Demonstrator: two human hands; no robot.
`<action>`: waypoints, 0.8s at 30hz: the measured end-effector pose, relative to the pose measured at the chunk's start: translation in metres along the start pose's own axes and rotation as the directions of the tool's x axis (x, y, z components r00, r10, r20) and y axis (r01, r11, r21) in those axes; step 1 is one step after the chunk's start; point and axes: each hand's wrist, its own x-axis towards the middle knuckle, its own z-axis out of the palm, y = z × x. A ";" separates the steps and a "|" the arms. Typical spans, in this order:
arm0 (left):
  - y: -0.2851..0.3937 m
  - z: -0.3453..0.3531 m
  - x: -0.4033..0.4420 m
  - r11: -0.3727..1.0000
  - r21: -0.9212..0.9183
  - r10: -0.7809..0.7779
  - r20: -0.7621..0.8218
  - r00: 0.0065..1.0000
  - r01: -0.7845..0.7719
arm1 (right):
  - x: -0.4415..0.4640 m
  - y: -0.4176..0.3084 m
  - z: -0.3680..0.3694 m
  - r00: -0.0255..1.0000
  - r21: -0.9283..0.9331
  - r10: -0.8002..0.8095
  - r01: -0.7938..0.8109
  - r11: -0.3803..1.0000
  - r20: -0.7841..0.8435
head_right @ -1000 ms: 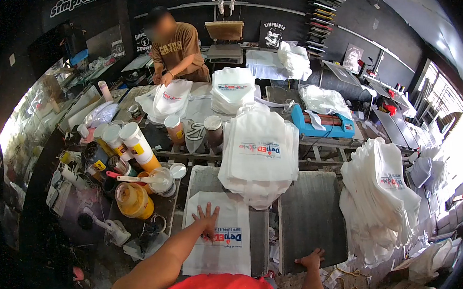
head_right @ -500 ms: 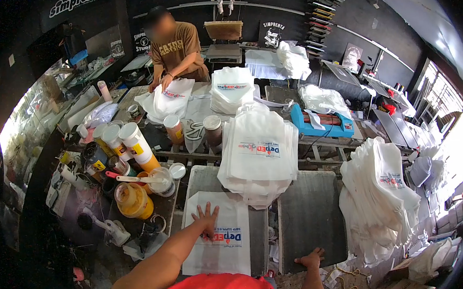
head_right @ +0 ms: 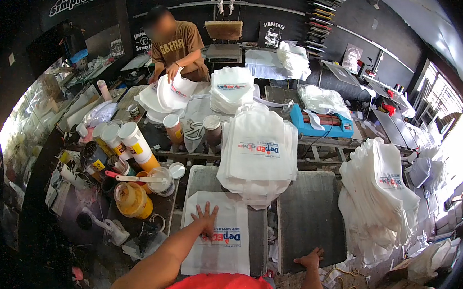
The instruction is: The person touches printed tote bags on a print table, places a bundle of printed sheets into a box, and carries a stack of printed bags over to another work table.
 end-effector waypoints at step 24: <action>0.002 0.001 0.000 1.000 -0.015 -0.012 -0.021 1.000 0.011 | -0.003 0.001 -0.002 1.000 -0.065 -0.027 0.027 0.998 0.011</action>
